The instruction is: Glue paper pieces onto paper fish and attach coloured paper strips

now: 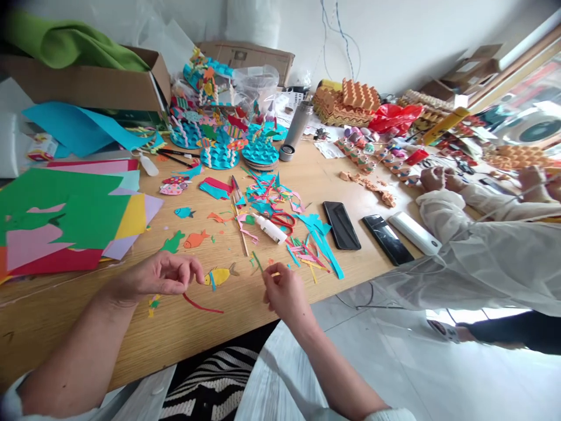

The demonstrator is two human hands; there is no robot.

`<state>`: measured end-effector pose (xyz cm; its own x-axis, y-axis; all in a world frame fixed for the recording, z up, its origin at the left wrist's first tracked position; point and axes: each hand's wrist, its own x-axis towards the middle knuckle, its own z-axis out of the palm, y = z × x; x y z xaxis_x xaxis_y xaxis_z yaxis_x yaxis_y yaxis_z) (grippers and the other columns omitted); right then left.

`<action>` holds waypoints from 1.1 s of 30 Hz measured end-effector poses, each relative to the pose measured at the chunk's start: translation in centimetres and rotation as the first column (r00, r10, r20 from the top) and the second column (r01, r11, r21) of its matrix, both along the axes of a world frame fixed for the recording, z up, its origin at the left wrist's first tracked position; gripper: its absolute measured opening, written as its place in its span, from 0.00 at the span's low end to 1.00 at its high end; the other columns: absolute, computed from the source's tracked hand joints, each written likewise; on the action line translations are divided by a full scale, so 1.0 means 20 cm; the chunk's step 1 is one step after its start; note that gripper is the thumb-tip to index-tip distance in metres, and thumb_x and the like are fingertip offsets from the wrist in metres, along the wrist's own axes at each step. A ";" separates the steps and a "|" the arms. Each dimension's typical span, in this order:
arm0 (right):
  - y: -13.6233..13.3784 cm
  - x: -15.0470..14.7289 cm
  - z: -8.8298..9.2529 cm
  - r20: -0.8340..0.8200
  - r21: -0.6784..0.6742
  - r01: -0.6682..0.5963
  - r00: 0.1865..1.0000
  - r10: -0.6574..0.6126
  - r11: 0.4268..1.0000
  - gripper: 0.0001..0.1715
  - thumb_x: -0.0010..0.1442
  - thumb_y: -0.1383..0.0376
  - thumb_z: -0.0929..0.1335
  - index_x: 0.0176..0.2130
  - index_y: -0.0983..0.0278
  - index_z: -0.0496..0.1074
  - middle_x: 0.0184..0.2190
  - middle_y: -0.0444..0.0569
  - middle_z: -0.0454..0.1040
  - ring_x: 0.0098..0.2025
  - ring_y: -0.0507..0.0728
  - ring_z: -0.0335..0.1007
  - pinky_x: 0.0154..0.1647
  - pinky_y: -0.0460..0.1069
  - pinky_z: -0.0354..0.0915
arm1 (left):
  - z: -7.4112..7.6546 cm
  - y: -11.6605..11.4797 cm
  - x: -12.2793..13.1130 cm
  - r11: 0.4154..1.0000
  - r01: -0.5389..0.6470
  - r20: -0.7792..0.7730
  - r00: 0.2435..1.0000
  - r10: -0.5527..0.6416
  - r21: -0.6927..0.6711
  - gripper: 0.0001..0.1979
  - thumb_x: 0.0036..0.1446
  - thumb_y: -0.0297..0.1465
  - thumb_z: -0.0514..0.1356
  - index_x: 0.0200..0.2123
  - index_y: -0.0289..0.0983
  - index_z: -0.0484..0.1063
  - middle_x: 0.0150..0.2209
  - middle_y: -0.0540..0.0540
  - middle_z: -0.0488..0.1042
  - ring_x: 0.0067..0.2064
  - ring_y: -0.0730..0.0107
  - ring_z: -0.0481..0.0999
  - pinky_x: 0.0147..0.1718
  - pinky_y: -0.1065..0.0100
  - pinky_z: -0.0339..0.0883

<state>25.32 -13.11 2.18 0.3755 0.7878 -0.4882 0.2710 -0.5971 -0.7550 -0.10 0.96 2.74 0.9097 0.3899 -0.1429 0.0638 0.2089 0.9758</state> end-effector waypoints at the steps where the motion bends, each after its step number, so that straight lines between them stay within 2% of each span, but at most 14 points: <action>1: -0.01 0.06 0.00 0.072 0.000 0.016 0.997 -0.016 1.000 0.11 0.58 0.56 0.64 0.33 0.62 0.65 0.13 0.38 0.69 0.12 0.49 0.62 0.12 0.42 0.56 | 0.00 0.00 0.00 1.000 -0.005 -0.001 1.000 0.005 0.002 0.13 0.50 0.37 0.68 0.24 0.34 0.72 0.38 0.41 0.75 0.43 0.62 0.72 0.40 0.66 0.62; 3: -0.02 0.16 0.01 0.182 -0.029 0.041 0.983 -0.035 0.999 0.09 0.59 0.59 0.64 0.33 0.62 0.65 0.13 0.39 0.70 0.13 0.50 0.64 0.14 0.43 0.57 | -0.01 0.00 0.01 1.000 -0.014 -0.005 1.000 0.014 0.004 0.13 0.50 0.38 0.67 0.24 0.35 0.72 0.37 0.42 0.75 0.44 0.61 0.72 0.42 0.65 0.62; 6: -0.02 0.24 0.02 0.267 -0.098 0.021 0.964 0.006 0.995 0.07 0.59 0.61 0.64 0.32 0.61 0.65 0.14 0.41 0.71 0.13 0.51 0.65 0.15 0.43 0.57 | -0.02 0.00 0.01 1.000 -0.027 -0.012 1.000 0.027 0.000 0.14 0.50 0.39 0.68 0.24 0.35 0.72 0.37 0.42 0.75 0.45 0.61 0.71 0.43 0.64 0.62; 10: 0.00 0.26 0.03 0.409 -0.135 -0.043 0.907 0.095 0.990 0.08 0.61 0.63 0.62 0.31 0.62 0.66 0.16 0.43 0.73 0.15 0.51 0.66 0.20 0.44 0.59 | -0.02 0.00 0.00 0.997 -0.063 0.026 0.998 0.064 -0.035 0.14 0.49 0.39 0.69 0.24 0.35 0.73 0.37 0.41 0.76 0.43 0.62 0.72 0.44 0.64 0.61; 15: 0.01 0.28 0.04 0.575 -0.155 -0.135 0.793 0.201 0.979 0.15 0.63 0.63 0.59 0.30 0.63 0.72 0.19 0.46 0.75 0.19 0.53 0.69 0.26 0.46 0.59 | -0.01 -0.01 0.00 0.992 -0.100 0.059 0.993 0.105 -0.071 0.13 0.49 0.38 0.69 0.25 0.35 0.75 0.36 0.42 0.76 0.41 0.64 0.71 0.43 0.64 0.61; 18: -0.01 0.28 0.05 0.706 -0.117 -0.132 0.686 0.176 0.984 0.16 0.63 0.64 0.60 0.30 0.63 0.74 0.21 0.48 0.75 0.23 0.55 0.70 0.27 0.47 0.56 | 0.00 -0.01 0.01 0.989 -0.126 0.031 0.991 0.129 -0.081 0.13 0.49 0.38 0.69 0.24 0.35 0.75 0.36 0.43 0.75 0.41 0.64 0.71 0.43 0.65 0.62; 20: -0.03 0.24 0.07 0.774 -0.016 -0.117 0.628 0.086 0.993 0.15 0.63 0.63 0.62 0.31 0.62 0.76 0.21 0.48 0.75 0.23 0.56 0.69 0.26 0.48 0.54 | 0.00 -0.02 0.02 0.987 -0.139 0.009 0.990 0.140 -0.076 0.13 0.49 0.38 0.69 0.23 0.35 0.75 0.36 0.43 0.75 0.41 0.64 0.71 0.43 0.65 0.62; 21: -0.04 0.21 0.09 0.776 0.057 -0.132 0.630 0.039 0.990 0.15 0.63 0.61 0.63 0.32 0.62 0.76 0.22 0.48 0.74 0.23 0.56 0.69 0.26 0.48 0.54 | 0.00 -0.02 0.03 0.987 -0.143 -0.001 0.990 0.143 -0.071 0.13 0.49 0.38 0.69 0.23 0.35 0.75 0.36 0.43 0.75 0.40 0.65 0.71 0.43 0.65 0.62; 23: -0.04 0.11 0.14 0.678 0.243 -0.243 0.735 0.014 0.939 0.16 0.65 0.58 0.63 0.33 0.63 0.76 0.23 0.48 0.74 0.25 0.54 0.68 0.27 0.47 0.57 | 0.00 -0.02 0.04 0.986 -0.152 -0.020 0.988 0.151 -0.066 0.13 0.49 0.38 0.69 0.23 0.35 0.75 0.36 0.44 0.76 0.40 0.65 0.72 0.42 0.66 0.62; 25: -0.03 -0.01 0.18 0.491 0.410 -0.365 0.861 0.135 0.836 0.14 0.66 0.59 0.64 0.37 0.63 0.76 0.30 0.50 0.75 0.31 0.54 0.71 0.32 0.46 0.63 | -0.01 -0.03 0.05 0.986 -0.157 -0.040 0.987 0.155 -0.060 0.11 0.49 0.37 0.69 0.24 0.35 0.75 0.37 0.44 0.76 0.41 0.66 0.72 0.42 0.66 0.62; 27: 0.00 -0.12 0.20 0.346 0.473 -0.436 0.891 0.293 0.766 0.11 0.63 0.59 0.67 0.40 0.62 0.76 0.36 0.51 0.76 0.38 0.55 0.72 0.40 0.47 0.65 | -0.01 -0.03 0.07 0.988 -0.148 -0.064 0.987 0.145 -0.046 0.10 0.50 0.36 0.69 0.25 0.36 0.76 0.38 0.44 0.76 0.41 0.66 0.73 0.42 0.67 0.63; 28: 0.02 -0.18 0.20 0.285 0.475 -0.451 0.891 0.352 0.756 0.10 0.62 0.59 0.68 0.40 0.62 0.76 0.38 0.50 0.76 0.40 0.55 0.72 0.41 0.47 0.65 | -0.02 -0.04 0.07 0.989 -0.141 -0.075 0.988 0.138 -0.037 0.10 0.50 0.36 0.69 0.25 0.36 0.77 0.39 0.45 0.76 0.41 0.66 0.73 0.42 0.67 0.63; 31: 0.06 -0.28 0.16 0.090 0.404 -0.401 0.912 0.401 0.822 0.08 0.59 0.60 0.70 0.36 0.63 0.76 0.32 0.47 0.76 0.33 0.52 0.69 0.35 0.46 0.64 | -0.01 -0.04 0.09 0.988 -0.152 -0.108 0.983 0.151 -0.004 0.10 0.50 0.36 0.68 0.26 0.35 0.77 0.38 0.44 0.76 0.40 0.66 0.73 0.43 0.66 0.64; 33: 0.07 -0.31 0.11 -0.009 0.315 -0.349 0.929 0.370 0.883 0.08 0.59 0.62 0.69 0.32 0.64 0.74 0.26 0.44 0.73 0.26 0.50 0.64 0.28 0.45 0.59 | -0.01 -0.05 0.10 0.983 -0.180 -0.138 0.974 0.182 0.030 0.10 0.49 0.36 0.68 0.25 0.35 0.77 0.37 0.44 0.76 0.40 0.66 0.74 0.43 0.66 0.64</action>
